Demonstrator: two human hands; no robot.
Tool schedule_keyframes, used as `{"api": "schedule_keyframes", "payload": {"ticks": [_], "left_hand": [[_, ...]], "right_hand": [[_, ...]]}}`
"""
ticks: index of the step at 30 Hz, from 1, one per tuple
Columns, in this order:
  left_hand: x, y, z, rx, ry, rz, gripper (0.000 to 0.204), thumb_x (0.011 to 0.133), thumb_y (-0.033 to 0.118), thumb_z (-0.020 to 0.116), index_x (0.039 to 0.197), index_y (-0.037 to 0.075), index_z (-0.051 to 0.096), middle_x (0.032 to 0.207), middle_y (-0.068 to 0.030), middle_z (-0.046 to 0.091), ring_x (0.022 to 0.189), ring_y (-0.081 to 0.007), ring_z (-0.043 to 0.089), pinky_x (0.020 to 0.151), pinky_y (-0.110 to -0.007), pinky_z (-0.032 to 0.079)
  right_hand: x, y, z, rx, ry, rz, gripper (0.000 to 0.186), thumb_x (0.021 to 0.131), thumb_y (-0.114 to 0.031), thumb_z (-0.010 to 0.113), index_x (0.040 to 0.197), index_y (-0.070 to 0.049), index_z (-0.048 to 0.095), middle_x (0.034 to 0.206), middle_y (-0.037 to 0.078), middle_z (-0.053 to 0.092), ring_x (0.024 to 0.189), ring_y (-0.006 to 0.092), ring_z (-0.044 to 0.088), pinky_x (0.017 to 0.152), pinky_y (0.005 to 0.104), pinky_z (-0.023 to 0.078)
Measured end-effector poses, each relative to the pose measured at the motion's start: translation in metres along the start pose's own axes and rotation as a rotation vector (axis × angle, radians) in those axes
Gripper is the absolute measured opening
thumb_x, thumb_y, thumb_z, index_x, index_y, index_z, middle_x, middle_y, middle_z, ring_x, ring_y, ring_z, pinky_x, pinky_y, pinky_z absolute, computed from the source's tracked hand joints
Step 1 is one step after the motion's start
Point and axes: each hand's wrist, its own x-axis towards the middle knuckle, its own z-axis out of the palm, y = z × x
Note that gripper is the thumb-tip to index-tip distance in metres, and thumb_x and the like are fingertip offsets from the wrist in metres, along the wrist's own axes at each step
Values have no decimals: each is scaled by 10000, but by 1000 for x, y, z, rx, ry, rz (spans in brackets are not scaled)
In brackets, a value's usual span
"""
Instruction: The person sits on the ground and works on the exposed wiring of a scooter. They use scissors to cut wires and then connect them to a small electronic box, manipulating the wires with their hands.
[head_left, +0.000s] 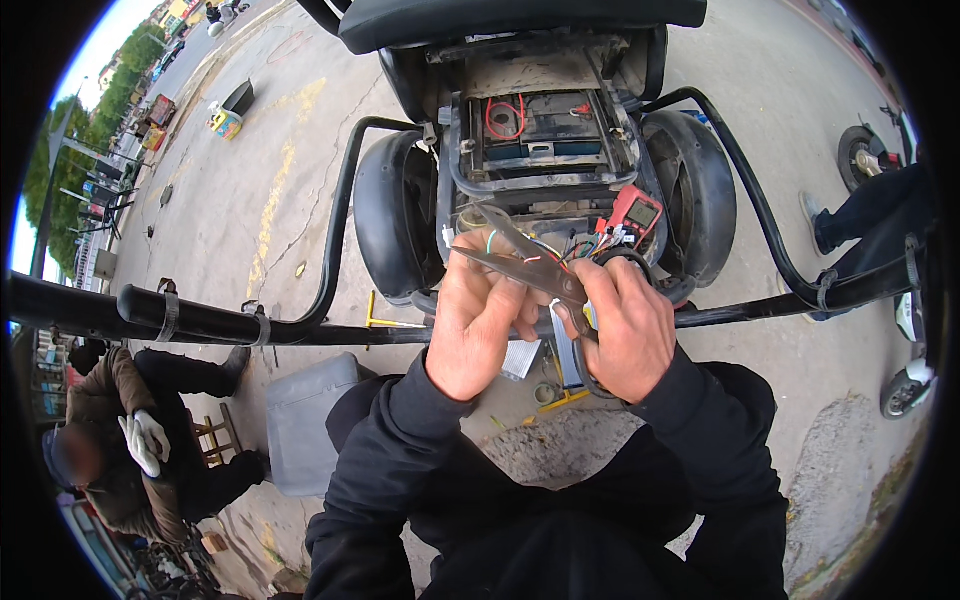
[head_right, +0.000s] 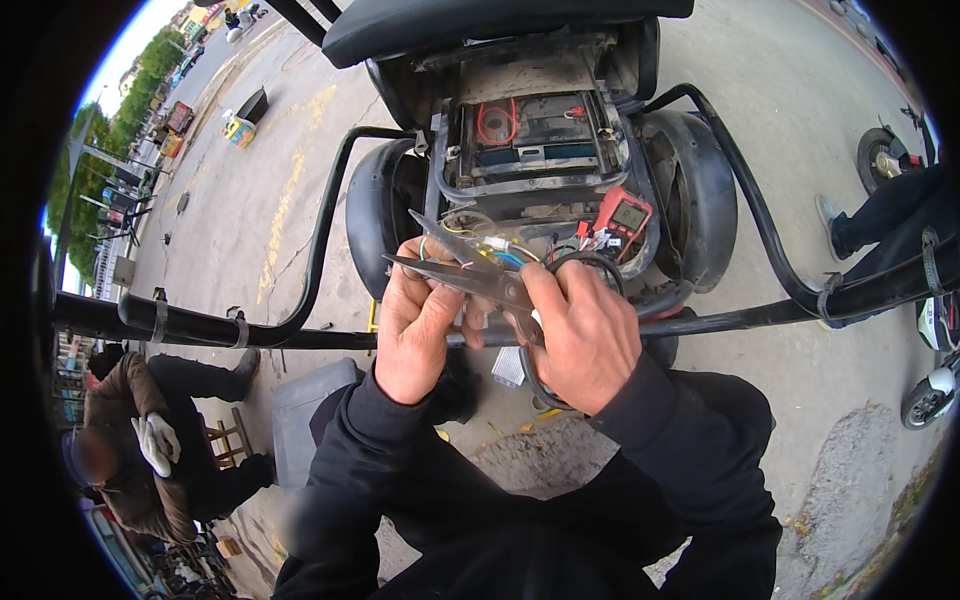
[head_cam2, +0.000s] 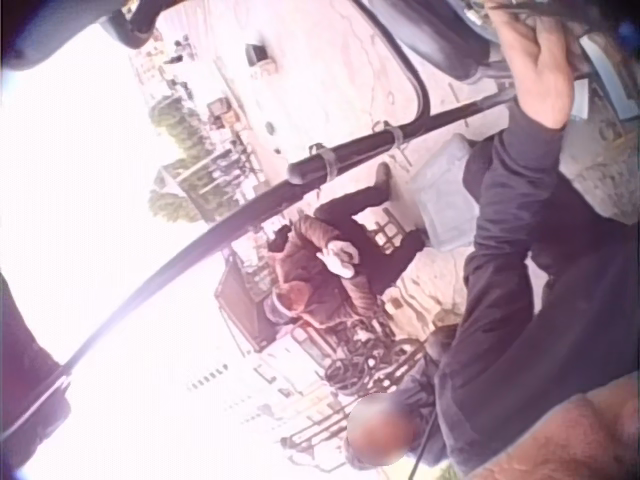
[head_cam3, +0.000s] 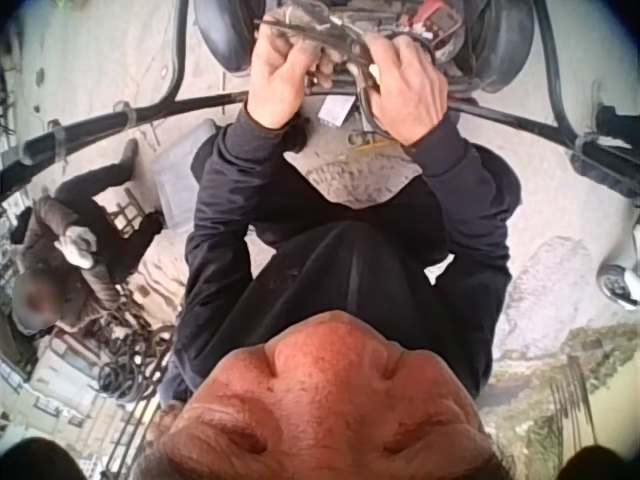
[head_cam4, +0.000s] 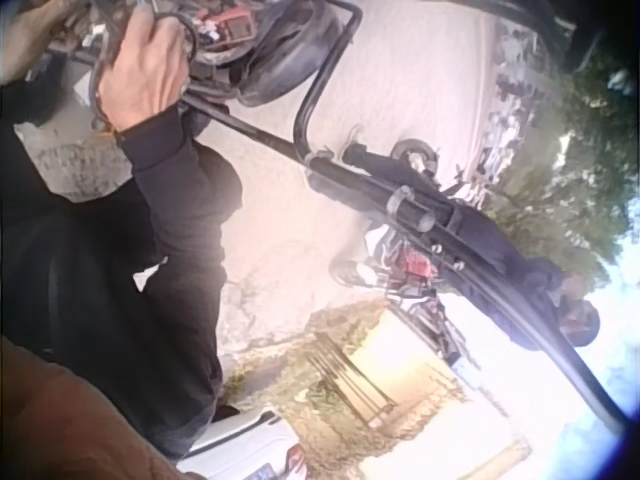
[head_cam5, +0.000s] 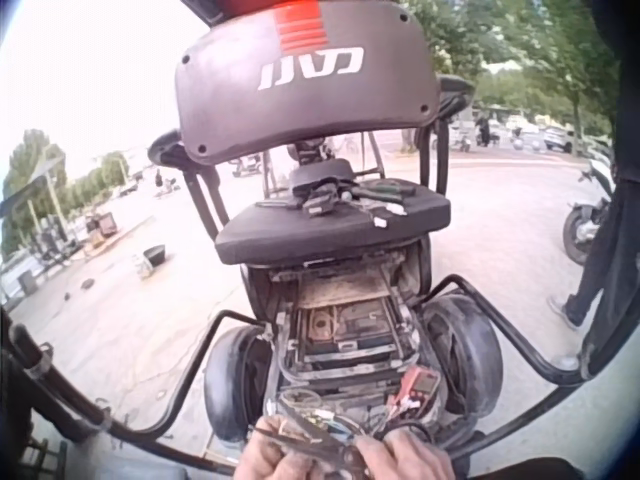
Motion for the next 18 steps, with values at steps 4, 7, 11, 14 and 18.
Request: {"api": "schedule_keyframes", "payload": {"ticks": [4,7,11,14,18], "left_hand": [[0,3,-4,12,-41,-38,276,1170,143,564,1382,22,435,1035,-74,679,818,-82,606,647,-232,538],[0,4,-6,60,-56,3,233,1162,106,553,1349,14,451,1031,-80,690,802,-74,581,634,-225,503],[-1,5,-9,56,-72,-17,204,1159,91,548,1341,30,479,1008,-61,706,811,-69,581,670,-234,529],[-2,6,-9,-3,-48,-58,222,1158,90,578,1363,20,532,1006,-56,743,824,-69,627,712,-238,555],[-2,7,-9,53,-4,-24,156,1159,126,637,1239,-7,630,942,-83,750,774,-115,661,687,-271,543]], "right_hand": [[0,0,1,22,-9,13,463,919,-81,842,1330,13,649,1031,169,627,896,406,690,747,492,561],[0,0,2,30,-31,27,446,933,-87,834,1327,8,647,1034,183,628,896,422,690,749,498,558],[0,-2,1,39,-37,29,413,950,-93,822,1312,7,650,1018,194,628,876,437,688,740,501,556],[1,-3,2,34,-24,26,424,936,-106,834,1303,4,653,1005,187,627,862,426,693,722,500,563],[0,-3,5,16,2,5,470,893,-121,867,1297,-9,657,982,166,617,844,398,699,690,492,576]]}}
